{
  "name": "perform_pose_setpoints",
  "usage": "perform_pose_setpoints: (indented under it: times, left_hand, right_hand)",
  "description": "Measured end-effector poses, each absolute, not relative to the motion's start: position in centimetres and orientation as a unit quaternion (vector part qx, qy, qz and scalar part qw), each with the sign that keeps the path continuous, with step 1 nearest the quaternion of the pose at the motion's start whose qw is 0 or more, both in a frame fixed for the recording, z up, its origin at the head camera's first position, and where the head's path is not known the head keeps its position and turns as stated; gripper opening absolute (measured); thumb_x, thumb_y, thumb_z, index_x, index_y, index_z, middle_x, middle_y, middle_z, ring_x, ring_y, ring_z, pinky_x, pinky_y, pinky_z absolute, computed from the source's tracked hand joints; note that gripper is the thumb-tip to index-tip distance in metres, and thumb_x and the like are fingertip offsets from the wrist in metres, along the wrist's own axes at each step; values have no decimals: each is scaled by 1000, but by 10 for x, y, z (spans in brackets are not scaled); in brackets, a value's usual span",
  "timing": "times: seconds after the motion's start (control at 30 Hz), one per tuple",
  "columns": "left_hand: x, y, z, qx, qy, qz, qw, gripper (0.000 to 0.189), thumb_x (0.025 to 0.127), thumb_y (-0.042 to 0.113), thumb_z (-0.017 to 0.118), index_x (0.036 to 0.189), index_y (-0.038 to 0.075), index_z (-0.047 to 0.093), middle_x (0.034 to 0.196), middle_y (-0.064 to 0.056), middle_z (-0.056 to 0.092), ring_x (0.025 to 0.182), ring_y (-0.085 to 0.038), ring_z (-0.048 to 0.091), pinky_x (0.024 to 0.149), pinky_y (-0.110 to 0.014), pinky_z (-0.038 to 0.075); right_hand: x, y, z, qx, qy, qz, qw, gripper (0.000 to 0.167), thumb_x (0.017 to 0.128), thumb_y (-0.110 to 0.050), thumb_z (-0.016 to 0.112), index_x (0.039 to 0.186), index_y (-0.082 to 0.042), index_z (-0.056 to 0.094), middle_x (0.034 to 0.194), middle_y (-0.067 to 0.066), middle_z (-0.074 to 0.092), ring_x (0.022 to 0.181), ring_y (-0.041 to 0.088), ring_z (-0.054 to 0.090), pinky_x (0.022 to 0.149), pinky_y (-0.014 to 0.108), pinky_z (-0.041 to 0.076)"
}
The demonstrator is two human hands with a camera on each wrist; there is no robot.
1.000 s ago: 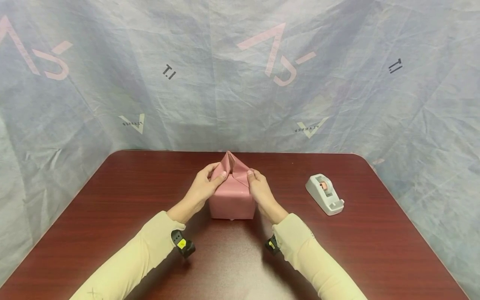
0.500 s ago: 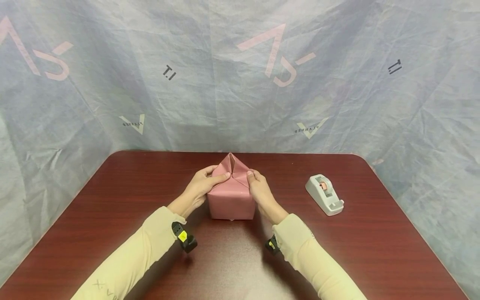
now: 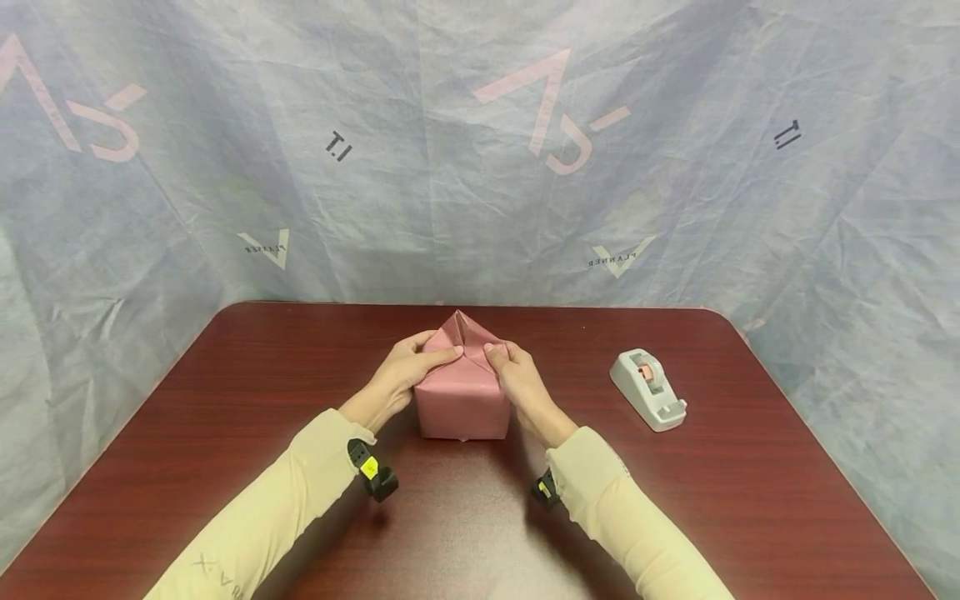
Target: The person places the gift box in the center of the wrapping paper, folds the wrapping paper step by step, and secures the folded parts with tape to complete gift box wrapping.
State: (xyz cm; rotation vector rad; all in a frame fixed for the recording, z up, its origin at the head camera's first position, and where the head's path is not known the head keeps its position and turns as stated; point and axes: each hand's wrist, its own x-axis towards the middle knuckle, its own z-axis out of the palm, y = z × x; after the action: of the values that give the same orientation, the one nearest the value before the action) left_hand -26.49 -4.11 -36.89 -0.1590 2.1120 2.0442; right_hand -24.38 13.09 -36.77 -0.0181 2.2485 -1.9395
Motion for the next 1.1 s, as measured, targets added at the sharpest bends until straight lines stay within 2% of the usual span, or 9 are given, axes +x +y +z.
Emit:
perform_pose_setpoints:
  times: [0.17,0.47,0.77,0.9,1.1]
  left_hand:
    - [-267,-42,-370,-60,705,699,104,50,70,22,78,117,16,61,109,-7,64,82,-12,59,66,-23,48]
    - [-266,-43,-368,-24,728,680,83,43,69,23,80,108,16,65,96,-3,66,73,-11,59,63,-24,49]
    - [-271,-43,-366,-32,743,663,86,41,67,22,80,104,13,66,90,-2,65,69,-10,58,60,-24,48]
    - [-271,-43,-365,-44,741,664,93,43,66,21,81,105,13,65,92,-3,66,70,-11,59,60,-24,49]
    - [-269,-43,-364,-50,731,675,91,44,65,20,81,106,13,66,91,-3,66,70,-11,59,60,-24,49]
  right_hand:
    - [-244,130,-367,2,742,-665,85,34,96,-26,44,116,1,51,80,-3,57,68,5,55,64,22,46]
    - [-250,140,-364,21,702,-700,128,38,91,-24,55,122,-2,53,72,-6,63,60,5,59,57,23,50]
    - [-260,147,-365,25,692,-712,118,42,83,-18,66,124,-11,58,94,-5,65,70,5,62,62,24,52]
    - [-264,151,-367,5,692,-711,129,42,83,-18,66,124,-11,58,94,-6,66,70,5,63,62,25,52]
    - [-268,157,-367,-25,704,-697,133,44,83,-17,65,125,-3,56,89,-7,68,70,6,63,62,24,52]
